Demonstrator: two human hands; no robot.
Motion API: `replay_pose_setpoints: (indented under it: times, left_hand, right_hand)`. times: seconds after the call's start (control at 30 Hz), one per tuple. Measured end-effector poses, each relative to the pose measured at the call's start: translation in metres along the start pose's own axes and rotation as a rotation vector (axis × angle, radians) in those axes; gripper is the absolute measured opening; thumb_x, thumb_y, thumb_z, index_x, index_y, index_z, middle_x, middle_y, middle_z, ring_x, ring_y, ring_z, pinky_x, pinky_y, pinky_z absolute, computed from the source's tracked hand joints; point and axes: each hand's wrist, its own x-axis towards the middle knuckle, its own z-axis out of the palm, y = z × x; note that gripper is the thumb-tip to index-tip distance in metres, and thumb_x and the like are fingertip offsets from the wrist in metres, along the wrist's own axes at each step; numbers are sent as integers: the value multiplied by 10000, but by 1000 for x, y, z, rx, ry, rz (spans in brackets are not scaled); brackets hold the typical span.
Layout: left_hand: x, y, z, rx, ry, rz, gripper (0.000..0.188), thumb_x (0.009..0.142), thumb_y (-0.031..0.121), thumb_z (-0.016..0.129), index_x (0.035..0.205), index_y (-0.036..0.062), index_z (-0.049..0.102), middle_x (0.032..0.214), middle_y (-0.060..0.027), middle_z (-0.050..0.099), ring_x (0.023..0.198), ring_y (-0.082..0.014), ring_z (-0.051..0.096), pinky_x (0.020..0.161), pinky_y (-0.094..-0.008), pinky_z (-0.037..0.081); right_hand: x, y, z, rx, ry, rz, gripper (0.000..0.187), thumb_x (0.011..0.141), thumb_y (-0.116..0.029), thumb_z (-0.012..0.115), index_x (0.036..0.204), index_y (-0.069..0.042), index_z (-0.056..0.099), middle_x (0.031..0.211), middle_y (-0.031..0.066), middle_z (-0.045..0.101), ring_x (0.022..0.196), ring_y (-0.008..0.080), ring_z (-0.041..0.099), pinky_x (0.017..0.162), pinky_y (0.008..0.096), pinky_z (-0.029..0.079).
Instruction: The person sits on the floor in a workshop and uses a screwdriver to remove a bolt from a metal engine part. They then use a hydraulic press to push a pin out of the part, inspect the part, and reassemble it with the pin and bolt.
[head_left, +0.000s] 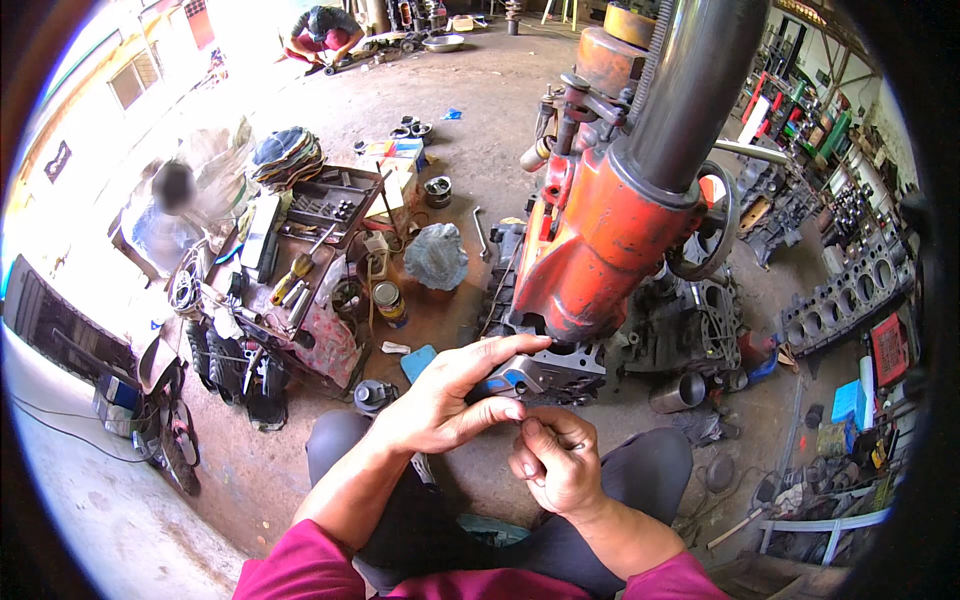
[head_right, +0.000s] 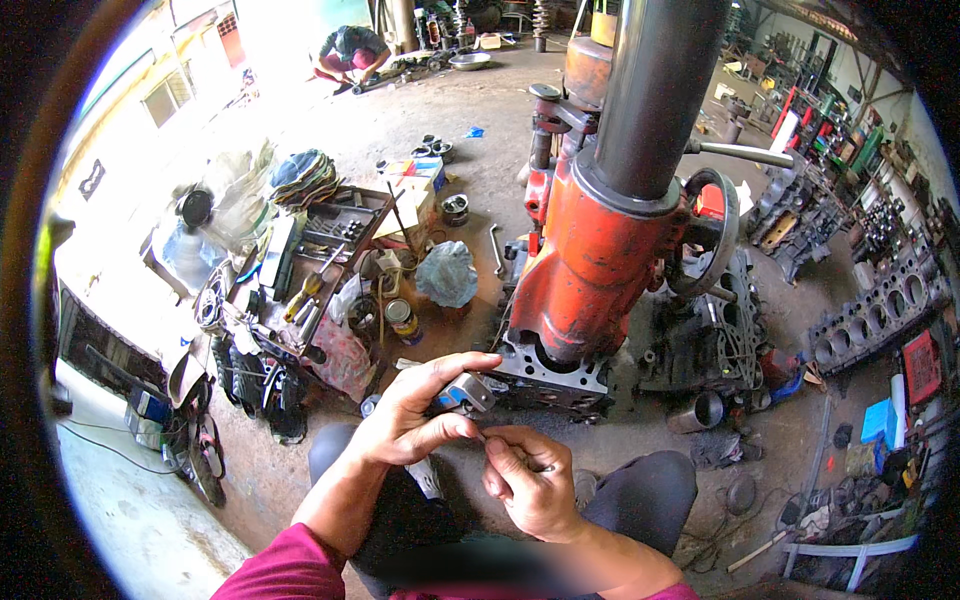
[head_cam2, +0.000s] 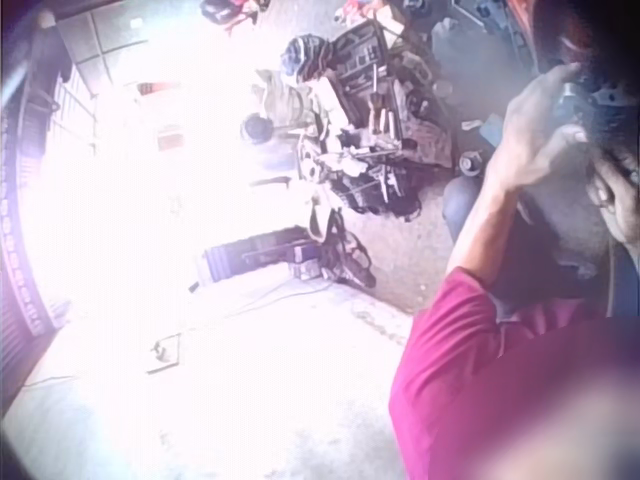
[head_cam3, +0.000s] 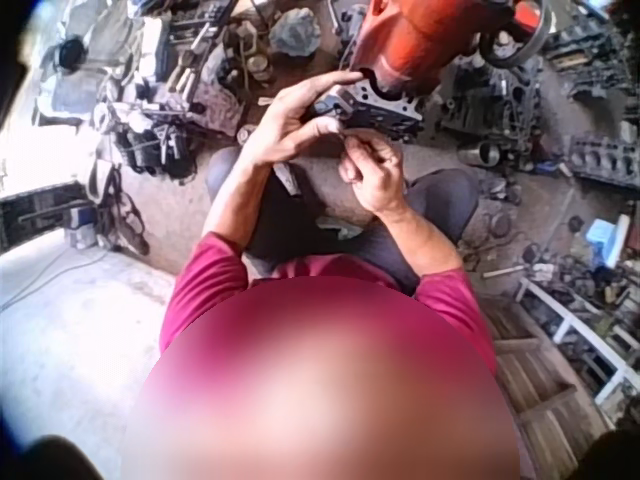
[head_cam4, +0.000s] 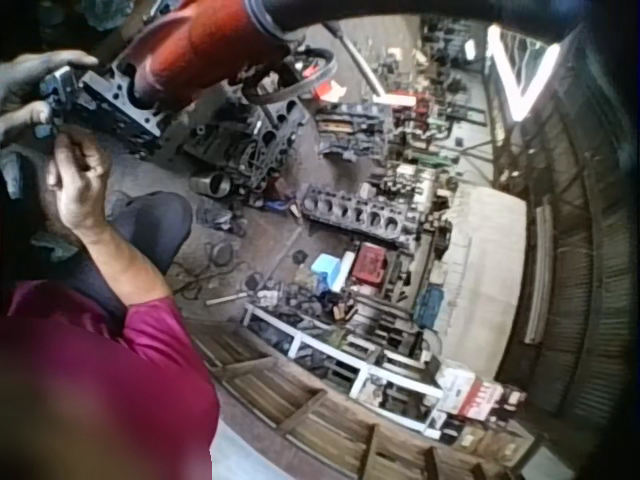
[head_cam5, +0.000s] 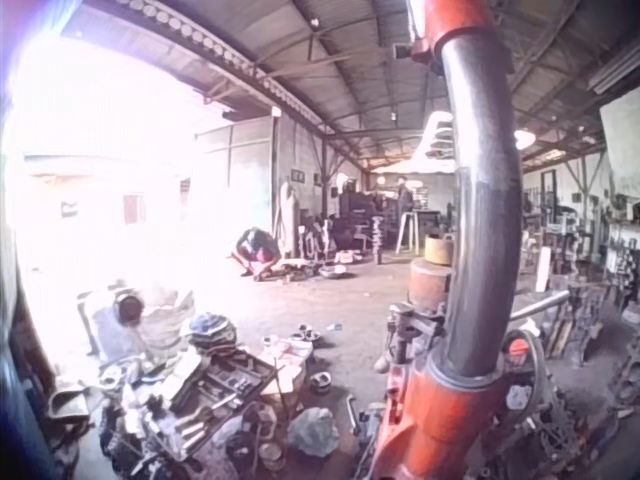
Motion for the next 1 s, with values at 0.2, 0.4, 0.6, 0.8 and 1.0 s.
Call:
replay_pose_setpoints:
  times: [0.2, 0.4, 0.6, 0.8, 1.0]
  left_hand:
    - [-1, 4, 0, -9, 1, 8, 756, 831, 503, 718, 1367, 10, 512, 1292, -177, 609, 1192, -298, 598, 993, -386, 452]
    - [-1, 7, 0, 24, -11, 50, 750, 826, 494, 726, 1358, 7, 518, 1309, -183, 600, 1231, -320, 576, 1015, -409, 438]
    - [-1, 8, 2, 9, -8, 84, 708, 843, 483, 712, 1336, 6, 541, 1266, -179, 622, 1162, -343, 607, 965, -421, 463]
    - [-15, 7, -5, 171, -24, 34, 633, 843, 351, 726, 1337, 0, 542, 1246, -201, 627, 1127, -362, 617, 950, -428, 472]
    - [-20, 0, 7, -15, 105, -194, 904, 806, 584, 720, 1410, -20, 424, 926, -41, 592, 692, -101, 564, 633, -221, 464]
  right_hand:
    - [-2, -1, -1, 100, -25, 55, 156, 997, -94, 558, 1090, 6, 632, 631, 37, 527, 507, 93, 441, 480, 258, 372]
    - [-5, 0, -2, -275, -33, -200, 141, 973, -47, 589, 1073, 26, 658, 732, 42, 637, 574, 73, 543, 506, 212, 414]
    - [-5, 0, -2, -351, -43, -238, 130, 986, -46, 555, 1067, 10, 640, 656, 38, 569, 521, 84, 485, 481, 234, 390]
    - [-6, -1, -2, -85, -37, 84, 151, 985, -97, 544, 1073, -45, 656, 710, 9, 569, 555, 67, 467, 496, 238, 378]
    - [-2, 9, -2, -55, -115, -1, 145, 996, -115, 584, 1091, -28, 649, 684, -22, 554, 561, 50, 475, 510, 230, 375]
